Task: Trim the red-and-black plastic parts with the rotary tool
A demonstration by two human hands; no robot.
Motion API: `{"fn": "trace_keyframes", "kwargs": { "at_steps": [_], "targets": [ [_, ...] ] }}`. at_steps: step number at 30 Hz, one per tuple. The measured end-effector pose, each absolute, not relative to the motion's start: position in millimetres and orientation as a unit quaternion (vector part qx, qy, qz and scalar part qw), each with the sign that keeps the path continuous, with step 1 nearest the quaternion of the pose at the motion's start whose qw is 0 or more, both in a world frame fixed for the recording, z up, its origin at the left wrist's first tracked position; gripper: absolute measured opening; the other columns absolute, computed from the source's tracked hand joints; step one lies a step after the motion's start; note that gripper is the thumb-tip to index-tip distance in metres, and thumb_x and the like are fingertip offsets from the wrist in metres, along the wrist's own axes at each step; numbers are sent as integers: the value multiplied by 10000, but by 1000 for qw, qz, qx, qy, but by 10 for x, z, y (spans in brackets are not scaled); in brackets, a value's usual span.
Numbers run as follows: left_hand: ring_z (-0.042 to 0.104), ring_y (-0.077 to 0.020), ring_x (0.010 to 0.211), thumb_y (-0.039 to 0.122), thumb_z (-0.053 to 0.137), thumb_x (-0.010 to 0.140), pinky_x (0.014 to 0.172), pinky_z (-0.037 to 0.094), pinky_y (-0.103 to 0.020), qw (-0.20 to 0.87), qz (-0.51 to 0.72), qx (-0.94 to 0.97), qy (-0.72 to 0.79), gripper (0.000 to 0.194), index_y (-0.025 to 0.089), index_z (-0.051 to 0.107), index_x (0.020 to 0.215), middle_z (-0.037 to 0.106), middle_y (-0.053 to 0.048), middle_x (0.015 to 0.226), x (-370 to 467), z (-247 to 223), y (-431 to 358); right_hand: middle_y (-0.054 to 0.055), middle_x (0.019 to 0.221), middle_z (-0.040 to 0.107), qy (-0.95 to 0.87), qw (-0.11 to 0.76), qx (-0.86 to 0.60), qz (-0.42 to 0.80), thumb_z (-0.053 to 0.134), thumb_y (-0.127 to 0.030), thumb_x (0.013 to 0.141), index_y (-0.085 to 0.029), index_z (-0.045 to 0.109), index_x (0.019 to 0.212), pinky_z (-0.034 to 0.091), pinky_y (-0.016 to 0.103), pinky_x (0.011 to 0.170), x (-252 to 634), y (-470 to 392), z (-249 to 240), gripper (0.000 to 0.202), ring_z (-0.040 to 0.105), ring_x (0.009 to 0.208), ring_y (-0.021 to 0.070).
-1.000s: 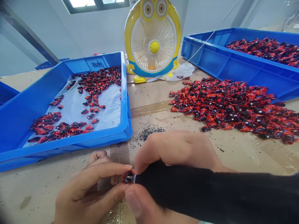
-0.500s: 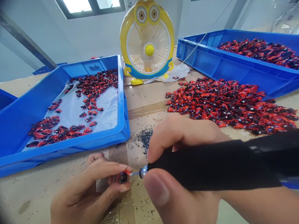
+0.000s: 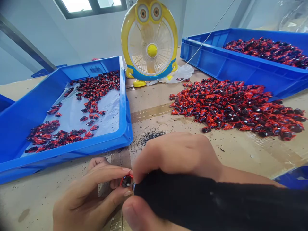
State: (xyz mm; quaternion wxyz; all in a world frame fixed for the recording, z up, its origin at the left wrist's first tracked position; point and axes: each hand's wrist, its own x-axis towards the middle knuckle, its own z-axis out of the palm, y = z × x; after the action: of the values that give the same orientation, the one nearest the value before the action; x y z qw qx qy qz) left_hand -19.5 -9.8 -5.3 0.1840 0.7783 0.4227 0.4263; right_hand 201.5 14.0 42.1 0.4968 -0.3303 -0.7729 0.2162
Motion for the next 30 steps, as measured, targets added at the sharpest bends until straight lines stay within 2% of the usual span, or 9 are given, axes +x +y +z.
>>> {"fn": "trace_keyframes", "kwargs": {
  "at_steps": [4, 7, 13, 21, 30],
  "targets": [
    [630, -103, 694, 343, 722, 1046, 788, 439, -327, 182, 420, 784, 419, 110, 281, 722, 1137, 754, 103, 835, -182, -39, -88, -47, 673, 635, -794, 481, -264, 260, 591, -384, 1021, -236, 570, 927, 536, 226, 554, 2055, 253, 388, 176, 623, 550, 82],
    [621, -97, 688, 358, 704, 1058, 793, 437, -323, 175, 421, 787, 415, 111, 273, 721, 1126, 746, 101, 824, -174, -23, -85, -59, 698, 630, -799, 475, -255, 266, 669, -274, 926, -223, 581, 951, 512, 205, 560, 2097, 301, 378, 105, 618, 577, 66],
    [625, -91, 681, 374, 724, 1044, 790, 429, -319, 174, 425, 785, 417, 133, 275, 720, 1133, 751, 105, 824, -186, -26, -98, -72, 649, 600, -800, 474, -261, 258, 716, -203, 865, -217, 594, 920, 478, 180, 512, 2087, 307, 385, 134, 583, 533, 56],
    [628, -84, 685, 332, 749, 1028, 746, 438, -310, 178, 428, 776, 428, 121, 279, 722, 1133, 765, 110, 840, -162, -5, -76, -71, 655, 608, -809, 457, -273, 250, 730, -214, 865, -220, 591, 919, 376, 179, 401, 2077, 315, 371, 148, 469, 459, 46],
    [628, -89, 668, 303, 768, 1012, 758, 447, -313, 167, 428, 781, 422, 119, 283, 718, 1118, 768, 112, 821, -159, -12, -102, -72, 643, 609, -809, 458, -290, 228, 683, -217, 873, -215, 585, 878, 386, 171, 420, 2040, 296, 363, 99, 513, 480, 41]
  ]
}}
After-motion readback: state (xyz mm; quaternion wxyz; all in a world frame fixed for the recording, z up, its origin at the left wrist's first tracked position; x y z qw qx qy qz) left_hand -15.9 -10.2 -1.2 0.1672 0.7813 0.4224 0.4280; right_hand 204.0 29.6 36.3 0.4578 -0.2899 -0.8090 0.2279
